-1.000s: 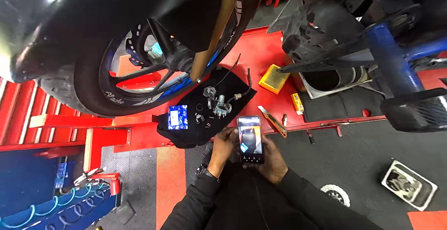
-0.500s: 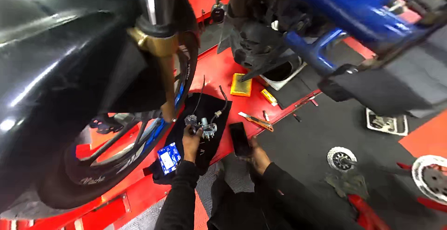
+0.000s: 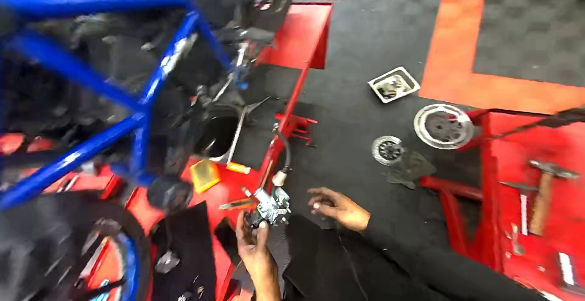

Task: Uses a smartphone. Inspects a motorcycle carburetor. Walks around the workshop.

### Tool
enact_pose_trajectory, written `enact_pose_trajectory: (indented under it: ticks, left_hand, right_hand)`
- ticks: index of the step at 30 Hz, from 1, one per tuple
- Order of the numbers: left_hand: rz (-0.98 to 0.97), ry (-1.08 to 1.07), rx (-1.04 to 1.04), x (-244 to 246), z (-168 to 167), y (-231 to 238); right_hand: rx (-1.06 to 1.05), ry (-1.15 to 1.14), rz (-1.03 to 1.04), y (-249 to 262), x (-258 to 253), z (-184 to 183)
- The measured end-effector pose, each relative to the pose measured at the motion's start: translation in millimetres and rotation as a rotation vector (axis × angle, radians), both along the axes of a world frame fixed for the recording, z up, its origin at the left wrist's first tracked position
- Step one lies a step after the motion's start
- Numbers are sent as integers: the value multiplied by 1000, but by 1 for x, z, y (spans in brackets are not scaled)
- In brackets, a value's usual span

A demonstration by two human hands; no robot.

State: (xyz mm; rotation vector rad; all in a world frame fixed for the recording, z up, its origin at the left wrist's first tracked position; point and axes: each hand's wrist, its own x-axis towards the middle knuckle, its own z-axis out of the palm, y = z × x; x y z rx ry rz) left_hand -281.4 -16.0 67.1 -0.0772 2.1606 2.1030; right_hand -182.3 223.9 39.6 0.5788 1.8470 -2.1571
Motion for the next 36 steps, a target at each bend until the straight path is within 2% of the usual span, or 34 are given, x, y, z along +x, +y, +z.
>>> enact_pose_trajectory:
  ticks: [4, 7, 12, 14, 16, 17, 20, 23, 26, 28, 31, 34, 35, 36]
  left_hand:
    - [-236, -72, -23, -10, 7, 163]
    - [-397, -146, -103, -40, -1, 278]
    - [-609, -277, -127, -123, -56, 484]
    - [-700, -314, -152, -168, -59, 569]
    - [-817, -297, -149, -219, -47, 678]
    - [-864, -296, -171, -242, -32, 712]
    - [-1057, -195, -42, -322, 13, 854]
    - [-1171, -137, 76, -397, 50, 988]
    - [-1293, -230, 33, -470, 48, 1122]
    - [-1311, -316, -55, -518, 23, 1204]
    - [-1261, -428, -166, -599, -33, 1306]
    - [-1031, -563, -157, -692, -66, 1409]
    - [-937, -631, -158, -723, -65, 1431]
    - [-816, -715, -167, -753, -54, 1433]
  right_hand:
    - [30, 88, -345, 102, -15, 26]
    - [26, 64, -601, 194, -36, -4]
    - [-74, -7, -773, 379, -86, -68]
    - [-99, -27, -831, 457, -112, -71]
    - [-29, 9, -855, 560, -143, -60]
    - [-32, 19, -853, 591, -156, -45]
    - [11, 150, -913, 720, -206, 17]
    - [103, 251, -1005, 833, -266, 68]
    - [314, 179, -1013, 945, -340, 71]
    - [405, 78, -991, 1017, -396, 49]
    - [397, -27, -941, 1126, -491, -2]
    - [409, -68, -820, 1256, -610, -32]
    - [416, -73, -755, 1287, -652, -31]
    - [417, -74, -679, 1299, -691, -23]
